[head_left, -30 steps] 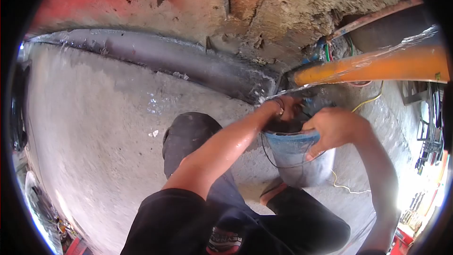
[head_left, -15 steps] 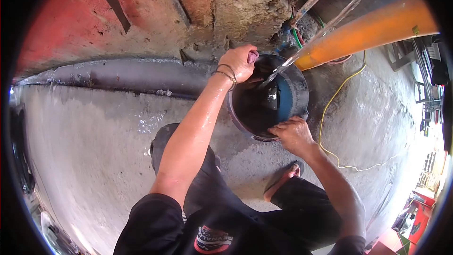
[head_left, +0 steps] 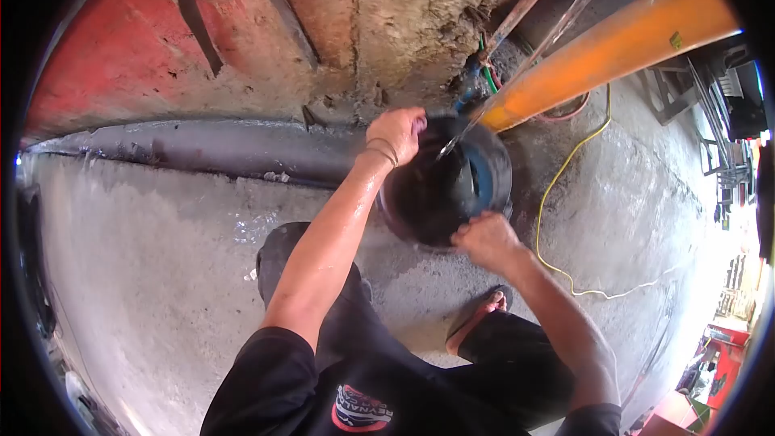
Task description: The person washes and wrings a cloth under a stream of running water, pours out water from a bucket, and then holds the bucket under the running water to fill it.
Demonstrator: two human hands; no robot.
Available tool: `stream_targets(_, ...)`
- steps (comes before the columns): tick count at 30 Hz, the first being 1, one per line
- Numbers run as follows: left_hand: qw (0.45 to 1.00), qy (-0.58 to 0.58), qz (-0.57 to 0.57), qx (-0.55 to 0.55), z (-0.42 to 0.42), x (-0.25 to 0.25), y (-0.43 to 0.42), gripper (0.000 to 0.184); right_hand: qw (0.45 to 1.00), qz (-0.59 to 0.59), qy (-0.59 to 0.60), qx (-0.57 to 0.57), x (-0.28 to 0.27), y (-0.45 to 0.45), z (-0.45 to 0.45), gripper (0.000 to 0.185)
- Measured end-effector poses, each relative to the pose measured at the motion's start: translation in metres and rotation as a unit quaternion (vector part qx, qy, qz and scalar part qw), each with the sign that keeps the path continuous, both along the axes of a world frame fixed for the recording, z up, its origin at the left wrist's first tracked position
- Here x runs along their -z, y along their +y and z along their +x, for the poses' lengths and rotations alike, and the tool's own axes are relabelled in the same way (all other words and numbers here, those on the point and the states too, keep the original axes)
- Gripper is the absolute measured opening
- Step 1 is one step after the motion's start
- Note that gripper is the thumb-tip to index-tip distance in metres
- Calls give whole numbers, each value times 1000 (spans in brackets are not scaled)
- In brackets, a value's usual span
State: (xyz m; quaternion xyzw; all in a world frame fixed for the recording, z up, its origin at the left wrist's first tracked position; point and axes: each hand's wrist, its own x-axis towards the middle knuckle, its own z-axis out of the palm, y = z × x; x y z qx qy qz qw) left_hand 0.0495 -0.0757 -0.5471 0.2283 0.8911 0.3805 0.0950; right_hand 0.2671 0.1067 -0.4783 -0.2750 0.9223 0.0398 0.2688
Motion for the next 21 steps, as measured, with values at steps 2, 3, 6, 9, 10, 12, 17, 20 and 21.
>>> stream_targets(2,991,-39,-107,64,11,9,-11,27,997,-41,-59,38,-7,8,9,27)
stream_targets(3,987,-47,-139,72,18,26,-12,26,992,-59,-91,59,-10,14,12,25)
stream_targets(6,996,-6,-91,17,10,16,2,24,997,-53,-33,49,-16,28,-9,22)
stream_targets(9,992,96,18,-74,-1,-9,9,22,997,-65,38,35,-4,19,-8,18)
stream_targets(10,997,67,-13,-39,-1,-3,6,24,998,-57,35,18,2,7,-4,17)
stream_targets(12,994,8,-111,-3,12,2,0,26,994,-97,12,37,10,2,8,15)
stream_targets(17,996,42,-62,-45,5,-2,7,22,997,-36,-9,63,-13,22,-14,27)
stream_targets(20,995,80,-12,-64,8,8,7,22,999,-2,34,18,11,4,-11,28)
stream_targets(21,996,72,-20,-53,8,12,7,22,1000,-12,11,25,11,5,-4,28)
